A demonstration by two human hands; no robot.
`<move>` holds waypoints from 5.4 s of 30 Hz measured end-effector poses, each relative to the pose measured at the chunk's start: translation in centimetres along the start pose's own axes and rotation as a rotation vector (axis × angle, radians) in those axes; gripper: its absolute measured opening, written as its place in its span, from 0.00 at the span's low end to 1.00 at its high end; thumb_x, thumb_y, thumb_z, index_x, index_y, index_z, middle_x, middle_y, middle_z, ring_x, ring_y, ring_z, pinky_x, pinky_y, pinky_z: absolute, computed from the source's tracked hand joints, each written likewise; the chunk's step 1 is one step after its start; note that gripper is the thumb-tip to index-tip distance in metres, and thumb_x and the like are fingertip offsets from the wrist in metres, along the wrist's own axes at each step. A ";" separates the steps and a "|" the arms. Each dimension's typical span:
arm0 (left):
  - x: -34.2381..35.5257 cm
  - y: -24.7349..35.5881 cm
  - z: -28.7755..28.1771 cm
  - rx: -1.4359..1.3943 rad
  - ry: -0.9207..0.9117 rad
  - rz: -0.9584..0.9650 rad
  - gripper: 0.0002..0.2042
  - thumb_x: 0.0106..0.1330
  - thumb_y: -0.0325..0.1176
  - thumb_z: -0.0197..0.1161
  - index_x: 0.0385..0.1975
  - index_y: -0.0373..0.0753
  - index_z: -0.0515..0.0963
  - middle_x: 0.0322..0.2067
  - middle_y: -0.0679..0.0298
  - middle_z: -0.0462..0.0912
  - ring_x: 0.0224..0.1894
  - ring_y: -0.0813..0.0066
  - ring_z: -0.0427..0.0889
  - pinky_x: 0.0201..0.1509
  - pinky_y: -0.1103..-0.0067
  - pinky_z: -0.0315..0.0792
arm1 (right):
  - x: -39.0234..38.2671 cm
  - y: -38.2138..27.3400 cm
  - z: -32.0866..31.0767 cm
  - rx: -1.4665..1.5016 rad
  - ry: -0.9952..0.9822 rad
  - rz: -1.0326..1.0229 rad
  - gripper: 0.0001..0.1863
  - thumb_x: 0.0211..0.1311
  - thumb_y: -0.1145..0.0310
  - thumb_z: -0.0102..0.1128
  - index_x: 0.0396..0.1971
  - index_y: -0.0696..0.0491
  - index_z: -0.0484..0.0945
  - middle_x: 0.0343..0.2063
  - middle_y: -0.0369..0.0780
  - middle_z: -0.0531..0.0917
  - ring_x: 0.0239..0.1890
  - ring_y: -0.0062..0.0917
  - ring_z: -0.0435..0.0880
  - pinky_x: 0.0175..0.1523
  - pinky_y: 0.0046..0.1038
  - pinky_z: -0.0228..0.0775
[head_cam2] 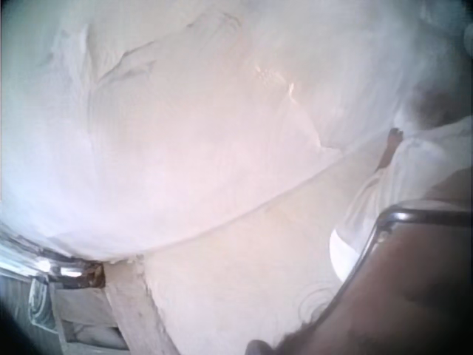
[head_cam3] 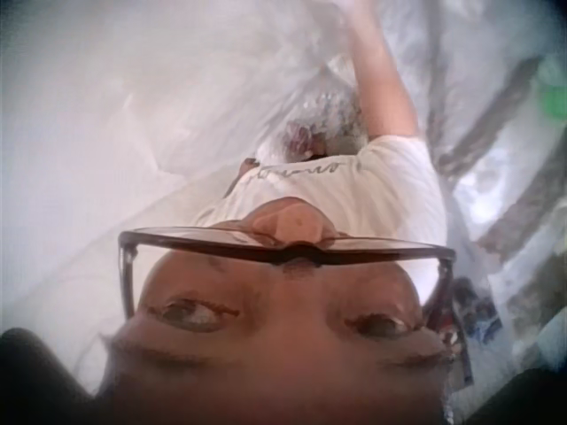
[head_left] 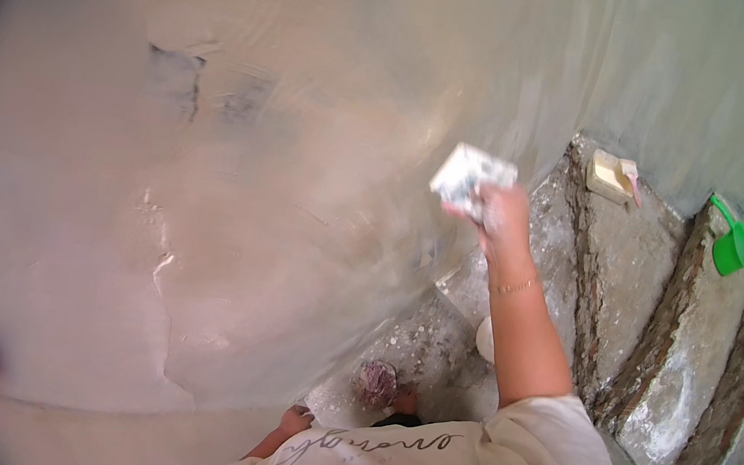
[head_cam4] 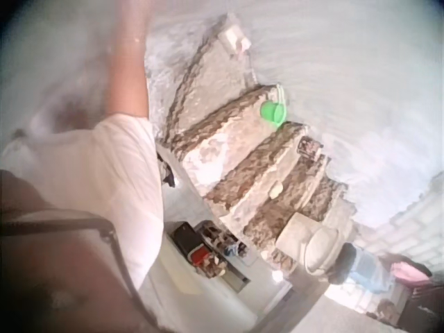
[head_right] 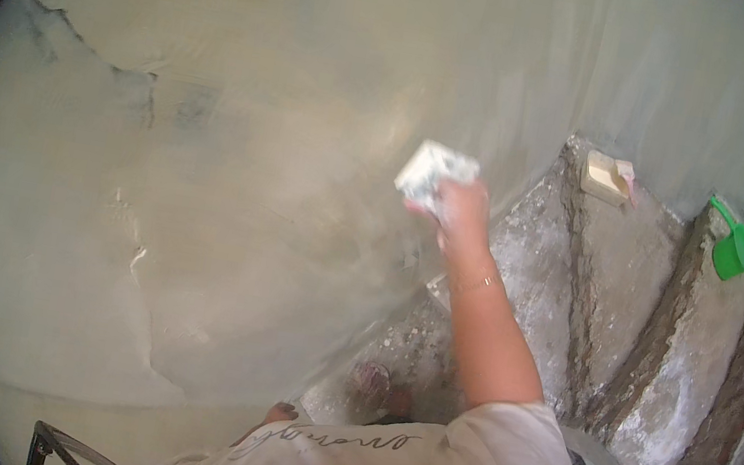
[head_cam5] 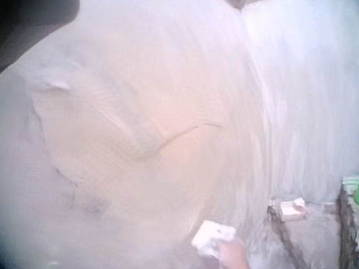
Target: The person applies plaster to a wall using a putty knife, repeatedly picking up material from a small container and smoothing it onto the surface.
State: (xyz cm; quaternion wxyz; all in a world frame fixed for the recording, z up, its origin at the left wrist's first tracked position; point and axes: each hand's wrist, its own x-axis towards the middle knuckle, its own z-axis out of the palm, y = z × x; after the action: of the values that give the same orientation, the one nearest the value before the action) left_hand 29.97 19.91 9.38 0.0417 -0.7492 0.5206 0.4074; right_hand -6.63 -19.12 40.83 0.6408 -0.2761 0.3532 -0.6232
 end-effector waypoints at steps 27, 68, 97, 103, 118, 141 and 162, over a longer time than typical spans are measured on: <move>-6.8 7.5 3.8 -0.238 0.243 -0.313 0.23 0.52 0.37 0.59 0.46 0.30 0.72 0.43 0.44 0.76 0.48 0.58 0.75 0.53 0.71 0.69 | -10.2 5.9 -26.0 -0.301 0.170 0.589 0.17 0.46 0.84 0.45 0.41 0.66 0.68 0.35 0.49 0.74 0.35 0.44 0.78 0.36 0.48 0.79; -10.6 8.7 0.4 -0.053 0.186 -0.122 0.24 0.51 0.41 0.59 0.45 0.28 0.73 0.45 0.45 0.75 0.49 0.52 0.74 0.54 0.69 0.67 | -14.4 0.3 -27.8 -0.330 0.218 0.533 0.14 0.47 0.84 0.50 0.38 0.69 0.69 0.33 0.49 0.77 0.33 0.43 0.79 0.33 0.50 0.78; -0.5 -0.6 1.5 0.260 -0.078 0.298 0.18 0.46 0.36 0.62 0.39 0.37 0.76 0.40 0.50 0.78 0.49 0.55 0.74 0.52 0.70 0.69 | -18.7 0.6 -30.4 -0.262 0.433 0.554 0.18 0.50 0.78 0.48 0.44 0.65 0.68 0.39 0.47 0.76 0.36 0.37 0.79 0.34 0.40 0.80; -3.8 17.9 -6.1 0.202 0.037 0.145 0.23 0.55 0.34 0.59 0.49 0.30 0.68 0.45 0.43 0.72 0.50 0.48 0.71 0.56 0.68 0.65 | -19.8 0.1 -29.9 -0.214 0.438 0.576 0.20 0.48 0.79 0.49 0.45 0.64 0.68 0.40 0.46 0.76 0.38 0.38 0.80 0.35 0.41 0.80; -20.6 48.6 -22.2 0.835 0.277 1.043 0.14 0.50 0.28 0.57 0.36 0.28 0.71 0.31 0.51 0.74 0.41 0.54 0.74 0.48 0.67 0.67 | -21.6 -0.2 -29.1 -0.231 0.413 0.521 0.20 0.48 0.81 0.48 0.45 0.63 0.69 0.40 0.46 0.76 0.39 0.38 0.80 0.36 0.42 0.80; -23.7 51.9 -20.8 0.826 0.579 0.966 0.11 0.45 0.26 0.60 0.31 0.35 0.76 0.27 0.60 0.77 0.39 0.61 0.79 0.49 0.64 0.72 | -20.9 1.7 -30.8 -0.204 0.461 0.617 0.16 0.49 0.81 0.50 0.41 0.67 0.70 0.38 0.47 0.76 0.38 0.37 0.78 0.35 0.40 0.80; 4.7 38.2 1.9 0.302 -0.263 0.683 0.19 0.52 0.31 0.60 0.42 0.28 0.69 0.39 0.44 0.75 0.45 0.48 0.74 0.49 0.65 0.68 | -20.2 4.4 -38.0 -0.178 0.651 0.642 0.17 0.52 0.77 0.53 0.45 0.63 0.70 0.40 0.45 0.78 0.38 0.35 0.81 0.32 0.37 0.81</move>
State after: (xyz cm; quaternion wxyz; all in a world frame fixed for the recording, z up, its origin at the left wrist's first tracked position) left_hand -1.64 -0.04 18.89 0.0799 -0.4597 0.7840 0.4094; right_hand -33.69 4.57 16.79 0.6310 0.0032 0.6555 -0.4149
